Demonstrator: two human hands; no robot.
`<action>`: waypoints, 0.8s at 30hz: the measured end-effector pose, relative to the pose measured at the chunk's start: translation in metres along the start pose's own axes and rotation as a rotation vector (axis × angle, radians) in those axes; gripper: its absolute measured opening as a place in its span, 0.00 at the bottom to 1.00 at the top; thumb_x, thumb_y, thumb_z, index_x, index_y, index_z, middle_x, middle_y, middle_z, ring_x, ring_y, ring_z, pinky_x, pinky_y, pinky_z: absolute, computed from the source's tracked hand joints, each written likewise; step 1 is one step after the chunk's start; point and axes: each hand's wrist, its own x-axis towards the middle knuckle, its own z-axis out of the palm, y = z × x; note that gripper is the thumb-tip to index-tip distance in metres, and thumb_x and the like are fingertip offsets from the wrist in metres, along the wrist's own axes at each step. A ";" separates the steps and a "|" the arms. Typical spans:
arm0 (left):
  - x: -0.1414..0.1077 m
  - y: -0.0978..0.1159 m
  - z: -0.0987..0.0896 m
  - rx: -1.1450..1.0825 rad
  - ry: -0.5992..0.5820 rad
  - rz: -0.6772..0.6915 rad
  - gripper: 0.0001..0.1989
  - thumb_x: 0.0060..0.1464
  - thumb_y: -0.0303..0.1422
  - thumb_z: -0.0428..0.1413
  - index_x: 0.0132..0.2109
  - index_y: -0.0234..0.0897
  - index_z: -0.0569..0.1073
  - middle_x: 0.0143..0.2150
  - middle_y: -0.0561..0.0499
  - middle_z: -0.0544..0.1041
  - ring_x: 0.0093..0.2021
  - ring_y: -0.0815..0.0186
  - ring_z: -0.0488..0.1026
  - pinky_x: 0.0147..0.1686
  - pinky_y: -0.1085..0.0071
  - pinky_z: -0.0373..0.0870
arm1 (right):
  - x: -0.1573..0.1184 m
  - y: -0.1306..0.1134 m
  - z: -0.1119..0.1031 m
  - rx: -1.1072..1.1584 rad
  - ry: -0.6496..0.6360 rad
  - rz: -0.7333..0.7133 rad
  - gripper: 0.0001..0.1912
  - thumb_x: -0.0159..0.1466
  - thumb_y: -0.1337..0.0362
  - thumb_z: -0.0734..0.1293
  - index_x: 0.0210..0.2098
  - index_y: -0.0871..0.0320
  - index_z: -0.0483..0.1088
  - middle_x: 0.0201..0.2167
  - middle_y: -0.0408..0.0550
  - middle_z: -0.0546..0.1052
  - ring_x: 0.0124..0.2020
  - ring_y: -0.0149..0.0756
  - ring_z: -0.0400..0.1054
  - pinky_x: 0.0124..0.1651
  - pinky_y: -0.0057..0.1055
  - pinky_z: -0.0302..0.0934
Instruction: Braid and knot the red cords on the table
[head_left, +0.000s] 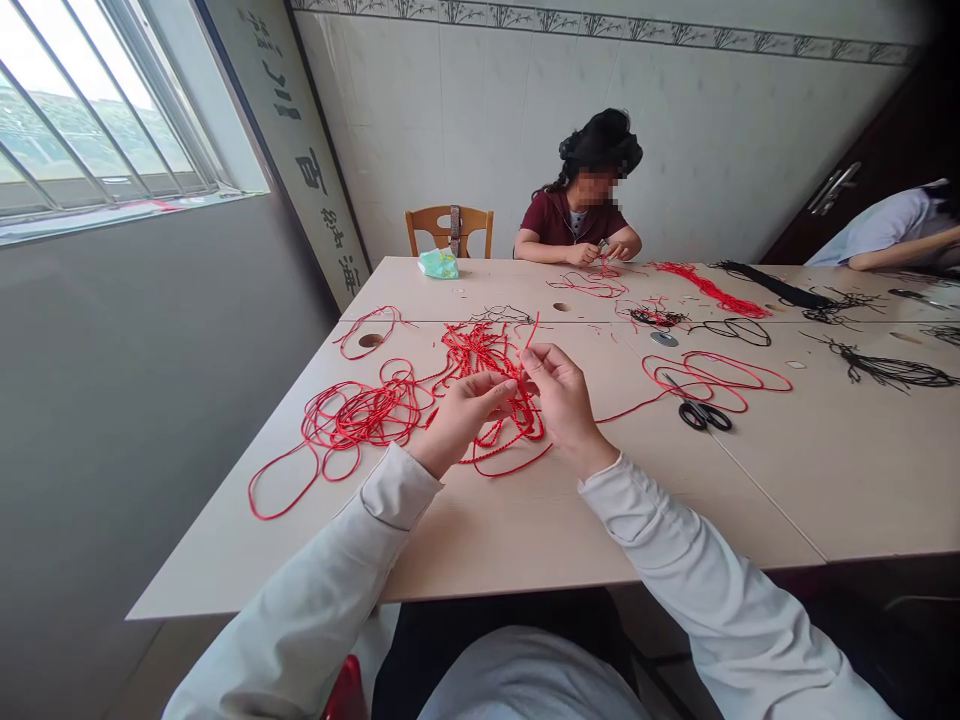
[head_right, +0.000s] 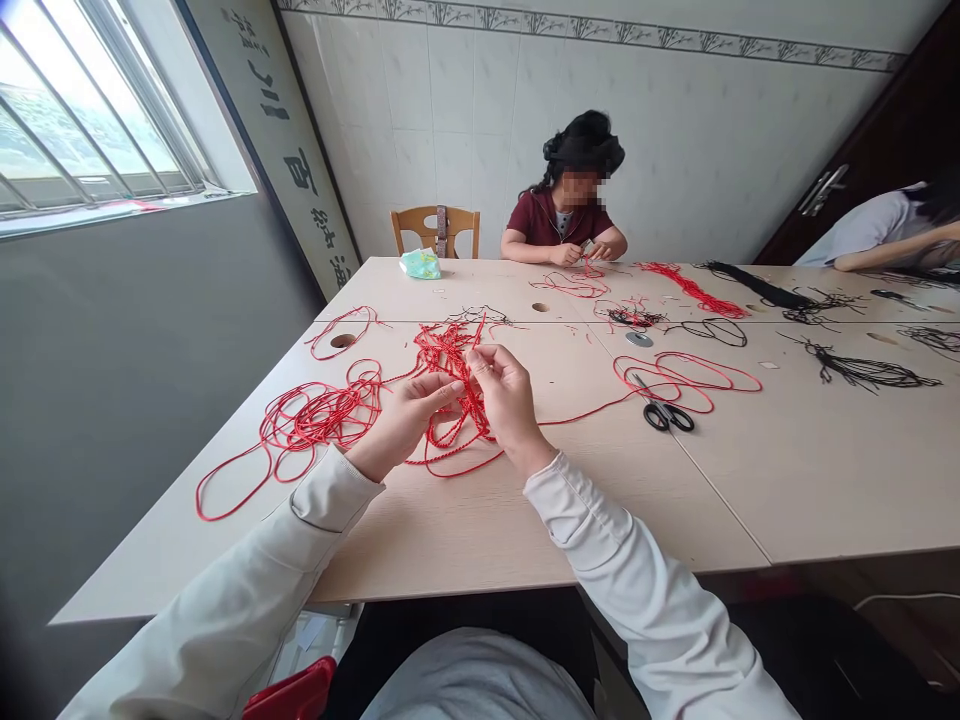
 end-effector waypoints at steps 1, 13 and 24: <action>0.000 -0.001 0.000 -0.023 0.000 -0.001 0.15 0.47 0.41 0.63 0.34 0.33 0.74 0.30 0.53 0.70 0.29 0.74 0.67 0.33 0.76 0.67 | -0.001 0.000 0.000 0.006 0.000 0.002 0.13 0.58 0.51 0.69 0.33 0.54 0.71 0.29 0.40 0.70 0.30 0.28 0.62 0.36 0.26 0.63; -0.004 0.015 0.004 -0.133 0.106 -0.085 0.20 0.46 0.38 0.64 0.26 0.38 0.57 0.19 0.63 0.48 0.17 0.80 0.44 0.17 0.79 0.39 | -0.004 -0.010 0.002 0.257 -0.087 0.193 0.09 0.55 0.58 0.71 0.28 0.55 0.70 0.28 0.42 0.74 0.29 0.29 0.67 0.32 0.25 0.65; -0.002 0.010 0.004 -0.294 -0.018 -0.162 0.21 0.44 0.35 0.65 0.26 0.38 0.57 0.21 0.63 0.49 0.17 0.79 0.45 0.15 0.80 0.40 | 0.004 -0.012 -0.005 0.271 -0.021 0.174 0.09 0.54 0.59 0.72 0.28 0.55 0.70 0.28 0.41 0.74 0.29 0.28 0.67 0.33 0.25 0.65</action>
